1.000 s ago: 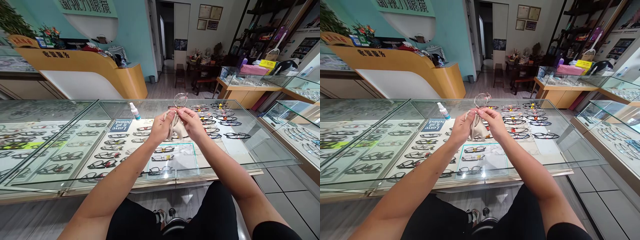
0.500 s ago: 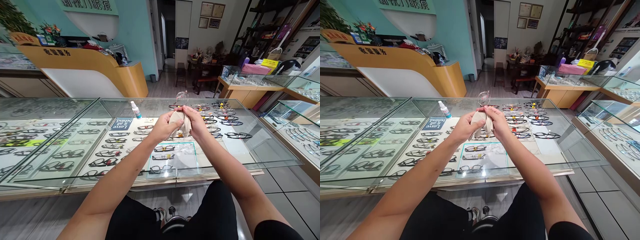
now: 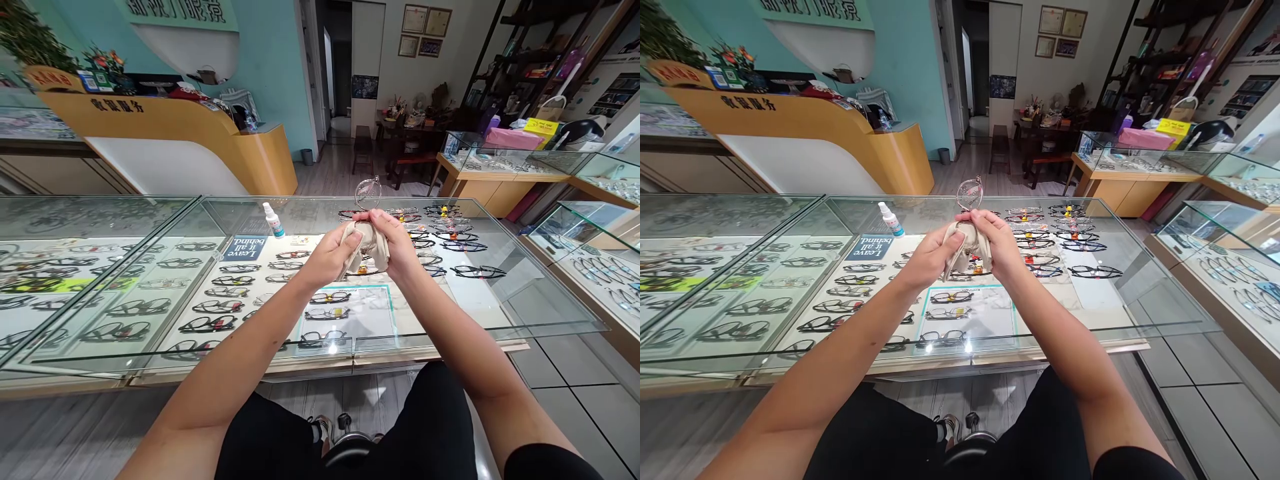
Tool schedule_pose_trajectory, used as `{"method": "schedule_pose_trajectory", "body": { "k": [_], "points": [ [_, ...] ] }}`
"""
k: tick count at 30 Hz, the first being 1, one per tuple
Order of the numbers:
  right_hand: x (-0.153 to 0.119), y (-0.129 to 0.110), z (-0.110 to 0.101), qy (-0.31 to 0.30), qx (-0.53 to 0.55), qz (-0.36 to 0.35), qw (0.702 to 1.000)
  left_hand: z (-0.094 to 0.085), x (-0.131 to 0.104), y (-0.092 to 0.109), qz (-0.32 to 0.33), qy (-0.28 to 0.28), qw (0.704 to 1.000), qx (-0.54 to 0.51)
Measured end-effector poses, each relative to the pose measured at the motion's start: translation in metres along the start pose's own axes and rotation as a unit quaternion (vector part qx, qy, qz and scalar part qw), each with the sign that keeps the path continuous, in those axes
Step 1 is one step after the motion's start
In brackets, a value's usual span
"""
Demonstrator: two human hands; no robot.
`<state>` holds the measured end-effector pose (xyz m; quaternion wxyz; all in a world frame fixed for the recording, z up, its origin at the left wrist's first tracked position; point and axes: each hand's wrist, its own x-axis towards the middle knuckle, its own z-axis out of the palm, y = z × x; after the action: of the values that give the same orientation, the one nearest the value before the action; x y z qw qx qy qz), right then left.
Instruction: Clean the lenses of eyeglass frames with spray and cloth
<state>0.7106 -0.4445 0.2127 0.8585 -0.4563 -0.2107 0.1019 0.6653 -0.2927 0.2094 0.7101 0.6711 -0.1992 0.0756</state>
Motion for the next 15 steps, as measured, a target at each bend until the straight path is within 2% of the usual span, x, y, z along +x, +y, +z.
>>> {"method": "schedule_pose_trajectory", "body": {
  "k": [5,10,15],
  "points": [
    [-0.001,0.003,0.001,0.005,-0.008,0.005,1.0,0.001,0.002,-0.004,-0.002,0.024,1.0,-0.018],
    [-0.003,0.004,0.005,-0.019,0.008,0.007,1.0,0.004,0.003,-0.012,-0.015,0.065,0.998,-0.021],
    [-0.003,0.003,0.006,-0.043,-0.009,-0.012,0.999,0.01,0.001,-0.011,0.04,0.12,0.992,0.019]
  ]
}}
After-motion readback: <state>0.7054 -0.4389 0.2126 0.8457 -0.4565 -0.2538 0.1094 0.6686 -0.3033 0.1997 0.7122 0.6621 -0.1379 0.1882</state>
